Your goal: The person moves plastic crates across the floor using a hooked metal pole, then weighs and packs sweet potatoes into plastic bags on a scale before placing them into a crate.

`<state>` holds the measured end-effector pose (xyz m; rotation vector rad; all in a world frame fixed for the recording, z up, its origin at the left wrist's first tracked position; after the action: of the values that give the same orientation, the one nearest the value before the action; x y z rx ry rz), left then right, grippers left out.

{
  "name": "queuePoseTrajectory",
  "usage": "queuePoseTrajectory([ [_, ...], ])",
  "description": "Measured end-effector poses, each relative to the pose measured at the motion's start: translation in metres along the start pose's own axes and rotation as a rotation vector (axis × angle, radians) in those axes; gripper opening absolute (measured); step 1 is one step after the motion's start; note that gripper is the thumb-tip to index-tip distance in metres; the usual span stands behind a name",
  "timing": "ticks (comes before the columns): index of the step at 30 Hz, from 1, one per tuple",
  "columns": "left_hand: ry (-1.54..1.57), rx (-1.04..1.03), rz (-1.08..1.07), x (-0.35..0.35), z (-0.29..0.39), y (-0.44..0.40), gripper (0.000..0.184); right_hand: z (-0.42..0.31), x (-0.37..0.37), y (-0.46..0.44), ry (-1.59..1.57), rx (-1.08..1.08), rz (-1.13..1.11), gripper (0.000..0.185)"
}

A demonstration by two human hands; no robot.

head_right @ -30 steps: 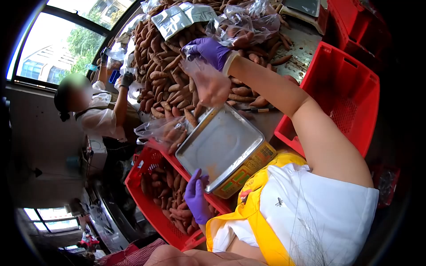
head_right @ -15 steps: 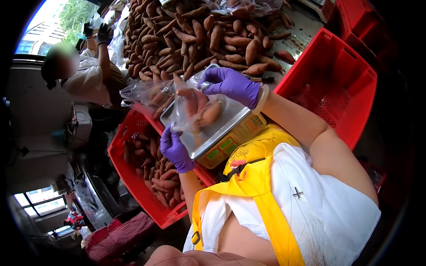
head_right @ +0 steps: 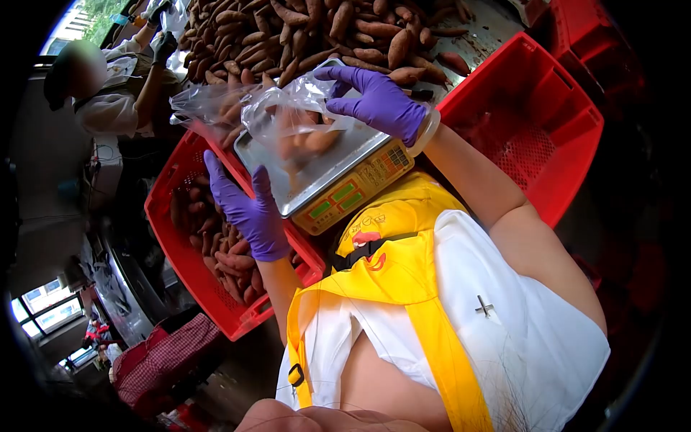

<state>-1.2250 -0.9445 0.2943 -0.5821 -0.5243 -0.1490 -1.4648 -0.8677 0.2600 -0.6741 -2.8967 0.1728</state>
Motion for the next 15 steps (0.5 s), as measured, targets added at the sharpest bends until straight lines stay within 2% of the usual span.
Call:
queuePoseTrajectory([
  [3, -0.106, -0.107, -0.036, -0.025, 0.028, -0.006, 0.105, 0.007, -0.009, -0.001, 0.041, 0.014, -0.014, 0.044],
  [5, -0.187, -0.184, -0.047, -0.046, 0.034, -0.012, 0.111, 0.022, -0.020, -0.002, -0.239, -0.099, -0.025, 0.042],
  [7, -0.491, -0.279, 0.007, -0.068, 0.026, -0.014, 0.113, -0.002, -0.024, 0.004, -0.209, -0.088, -0.028, 0.038],
  [10, -0.651, -0.177, -0.034, -0.079, -0.032, -0.016, 0.099, -0.037, -0.026, 0.018, -0.398, -0.073, -0.152, 0.035],
  [11, -0.685, -0.147, -0.041, -0.075, -0.054, -0.015, 0.097, -0.049, -0.018, 0.022, -0.390, -0.013, -0.093, 0.036],
  [13, -0.711, -0.016, -0.059, -0.053, -0.082, -0.006, 0.094, -0.045, 0.001, 0.027, -0.412, -0.053, -0.112, 0.035],
  [15, -0.733, 0.245, -0.150, -0.031, -0.099, 0.002, 0.069, -0.015, 0.019, 0.028, -0.311, -0.084, -0.051, 0.035],
])
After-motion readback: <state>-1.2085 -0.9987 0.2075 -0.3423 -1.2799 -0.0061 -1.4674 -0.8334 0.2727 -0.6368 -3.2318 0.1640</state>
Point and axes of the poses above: each hand's wrist, its own y-axis away from the middle knuckle, its own x-axis out of the back of the hand, z = x × y, the point moved 7 cm from there along -y, towards the middle knuckle, and after that the axes turned 4 degrees about z, right-handed, at the moved point
